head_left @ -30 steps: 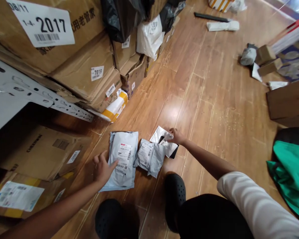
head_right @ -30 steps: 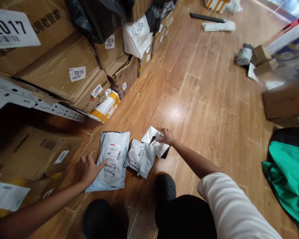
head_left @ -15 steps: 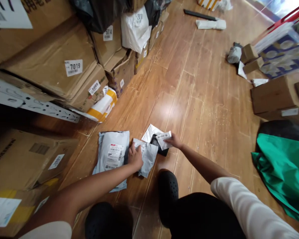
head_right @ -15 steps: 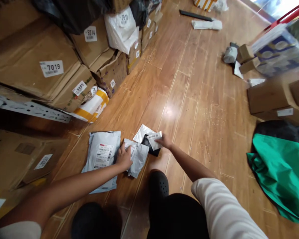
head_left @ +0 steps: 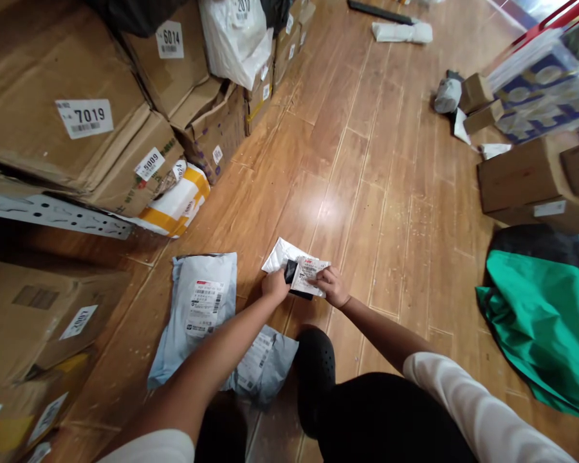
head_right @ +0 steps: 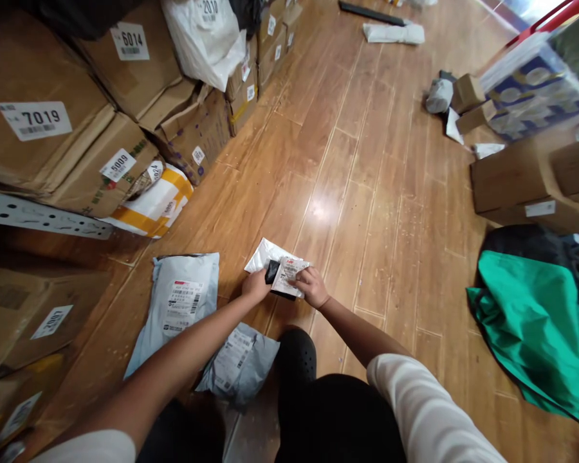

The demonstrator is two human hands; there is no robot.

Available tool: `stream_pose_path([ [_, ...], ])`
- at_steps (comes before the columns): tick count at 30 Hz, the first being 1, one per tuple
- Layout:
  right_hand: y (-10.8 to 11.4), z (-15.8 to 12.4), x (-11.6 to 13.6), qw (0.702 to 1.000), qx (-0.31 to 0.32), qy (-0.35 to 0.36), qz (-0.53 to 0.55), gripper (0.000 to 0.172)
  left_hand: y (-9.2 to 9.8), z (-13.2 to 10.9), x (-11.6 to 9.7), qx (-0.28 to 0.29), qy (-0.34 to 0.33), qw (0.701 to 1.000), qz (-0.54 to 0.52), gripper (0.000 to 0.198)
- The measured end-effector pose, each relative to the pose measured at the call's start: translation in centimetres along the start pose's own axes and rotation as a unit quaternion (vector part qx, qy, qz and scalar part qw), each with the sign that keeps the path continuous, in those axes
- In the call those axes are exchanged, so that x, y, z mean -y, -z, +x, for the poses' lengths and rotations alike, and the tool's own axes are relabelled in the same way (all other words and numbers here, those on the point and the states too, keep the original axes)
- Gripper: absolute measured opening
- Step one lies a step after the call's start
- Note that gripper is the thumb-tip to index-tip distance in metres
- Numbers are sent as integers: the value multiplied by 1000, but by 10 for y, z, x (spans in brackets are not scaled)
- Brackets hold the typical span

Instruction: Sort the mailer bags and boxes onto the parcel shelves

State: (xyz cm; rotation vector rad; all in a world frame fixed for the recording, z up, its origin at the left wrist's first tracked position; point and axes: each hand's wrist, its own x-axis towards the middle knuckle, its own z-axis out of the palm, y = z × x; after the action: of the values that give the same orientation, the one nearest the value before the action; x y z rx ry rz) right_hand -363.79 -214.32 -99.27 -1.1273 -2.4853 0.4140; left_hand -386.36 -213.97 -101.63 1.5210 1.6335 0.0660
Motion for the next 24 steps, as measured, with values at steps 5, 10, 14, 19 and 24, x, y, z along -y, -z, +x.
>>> stream_pose_path([
  [5,26,15,9,994,-44,-72,69,18,18,-11,26,48,-136,979,-146,21],
  [10,30,43,25,916,-218,-284,183,15,50,-32,77,51,-388,916,-87,24],
  [14,15,45,30,941,-136,-243,190,13,47,-41,110,69,-402,912,50,21],
  [19,-5,28,31,986,-3,-71,154,17,32,-53,115,-5,-302,950,76,21],
  [24,-5,21,19,996,53,54,50,22,55,-35,102,46,-275,957,86,23],
])
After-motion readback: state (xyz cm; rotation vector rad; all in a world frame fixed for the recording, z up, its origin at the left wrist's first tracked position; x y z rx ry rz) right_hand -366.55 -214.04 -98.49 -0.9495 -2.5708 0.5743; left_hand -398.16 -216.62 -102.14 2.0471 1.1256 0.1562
